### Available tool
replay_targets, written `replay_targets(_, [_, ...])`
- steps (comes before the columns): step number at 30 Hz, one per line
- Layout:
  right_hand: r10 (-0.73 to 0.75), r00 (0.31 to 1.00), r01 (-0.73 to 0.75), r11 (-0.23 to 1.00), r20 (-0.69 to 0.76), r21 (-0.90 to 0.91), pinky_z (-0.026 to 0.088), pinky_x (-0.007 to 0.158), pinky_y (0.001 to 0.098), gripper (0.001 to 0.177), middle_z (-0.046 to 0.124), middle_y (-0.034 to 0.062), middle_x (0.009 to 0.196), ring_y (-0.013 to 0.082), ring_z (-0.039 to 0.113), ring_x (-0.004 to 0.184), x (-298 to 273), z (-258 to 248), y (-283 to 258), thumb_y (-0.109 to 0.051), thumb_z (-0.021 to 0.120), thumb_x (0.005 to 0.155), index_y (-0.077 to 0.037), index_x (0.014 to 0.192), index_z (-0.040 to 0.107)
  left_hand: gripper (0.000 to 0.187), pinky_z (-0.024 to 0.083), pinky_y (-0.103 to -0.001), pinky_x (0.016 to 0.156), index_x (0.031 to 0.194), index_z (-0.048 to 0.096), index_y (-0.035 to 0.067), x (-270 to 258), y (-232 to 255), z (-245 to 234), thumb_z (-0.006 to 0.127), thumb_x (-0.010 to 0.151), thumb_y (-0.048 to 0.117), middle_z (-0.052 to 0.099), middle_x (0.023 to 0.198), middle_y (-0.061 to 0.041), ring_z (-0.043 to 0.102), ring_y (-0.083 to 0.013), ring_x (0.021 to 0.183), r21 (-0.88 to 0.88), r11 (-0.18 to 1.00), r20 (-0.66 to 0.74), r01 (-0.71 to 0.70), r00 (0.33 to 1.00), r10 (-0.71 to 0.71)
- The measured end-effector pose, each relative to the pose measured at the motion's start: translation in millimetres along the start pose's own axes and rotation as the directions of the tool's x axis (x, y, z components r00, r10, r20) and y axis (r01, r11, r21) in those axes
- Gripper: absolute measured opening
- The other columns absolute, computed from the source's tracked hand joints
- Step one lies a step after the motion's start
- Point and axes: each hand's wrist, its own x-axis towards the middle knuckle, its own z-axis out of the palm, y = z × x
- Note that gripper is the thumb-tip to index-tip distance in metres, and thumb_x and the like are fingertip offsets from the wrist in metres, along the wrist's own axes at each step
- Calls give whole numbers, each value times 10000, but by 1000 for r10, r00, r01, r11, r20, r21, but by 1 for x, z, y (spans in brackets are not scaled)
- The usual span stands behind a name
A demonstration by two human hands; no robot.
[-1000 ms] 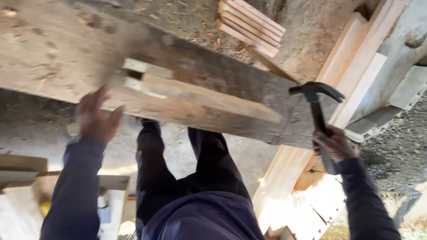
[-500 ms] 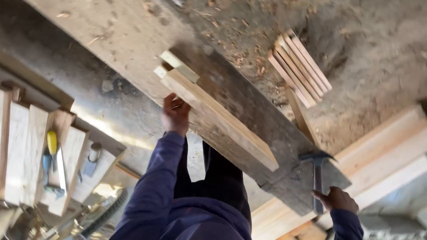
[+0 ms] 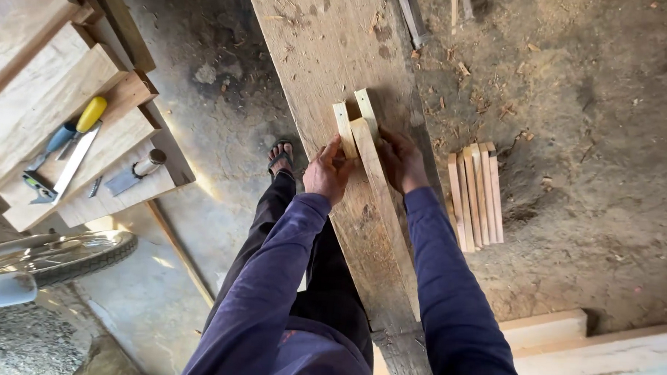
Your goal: The person uses a hammer to drive small wooden blocks into a larger wooden plank. They repeatedly position the blocks and strike them with the hammer to secure them in place.
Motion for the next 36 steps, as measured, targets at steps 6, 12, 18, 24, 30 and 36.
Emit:
replay_targets(6, [-46,994,78,933,-98,352,557,1054,277,307,632,96,1290,181,652,1188,21,31,65,-30,680,987,-74,1290,698,632,599,-391,822,1408,558,4,6,-1,-3,792,893,287,694,1122,-139,751,-282,949,-144,989,39,-21,999,26])
replay_targets(12, [-135,979,156,979,-156,129,561,1026,288,309,675,95,1227,187,666,1155,22,32,64,-9,701,966,-54,1271,726,481,601,-401,777,1316,628,-17,10,1,-1,760,910,205,672,1057,-151,751,-290,915,-202,978,43,-57,997,67])
replay_targets(18, [72,972,-133,952,224,275,346,1210,403,734,485,152,1595,274,451,1476,-30,-33,-4,-454,549,1035,-73,1627,345,372,592,-406,751,1163,682,-12,14,1,-13,822,865,163,691,993,-159,733,-307,872,-113,979,15,-168,985,171])
replay_targets(24, [49,990,-16,971,130,-240,369,1126,562,1228,392,241,1591,390,397,1460,-247,-50,20,-654,808,639,-51,1583,304,439,621,-351,753,1192,670,-3,19,-4,-12,844,840,194,704,973,-129,753,-230,848,-167,958,31,-231,970,240])
replay_targets(30, [104,924,-70,992,-368,106,482,1000,449,881,530,240,1501,312,546,1307,-344,-27,102,-439,774,867,14,1539,427,412,605,-342,843,1229,675,0,31,-51,19,806,861,131,756,1001,-76,730,-167,901,-177,984,154,-31,986,58])
replay_targets(36, [600,239,-146,800,-764,583,545,715,279,252,724,59,967,118,660,794,-453,39,187,-221,669,1075,-18,1222,691,299,642,-309,839,1262,643,-45,57,-81,28,710,970,-33,703,1007,-70,658,-143,855,-682,721,145,123,989,-31])
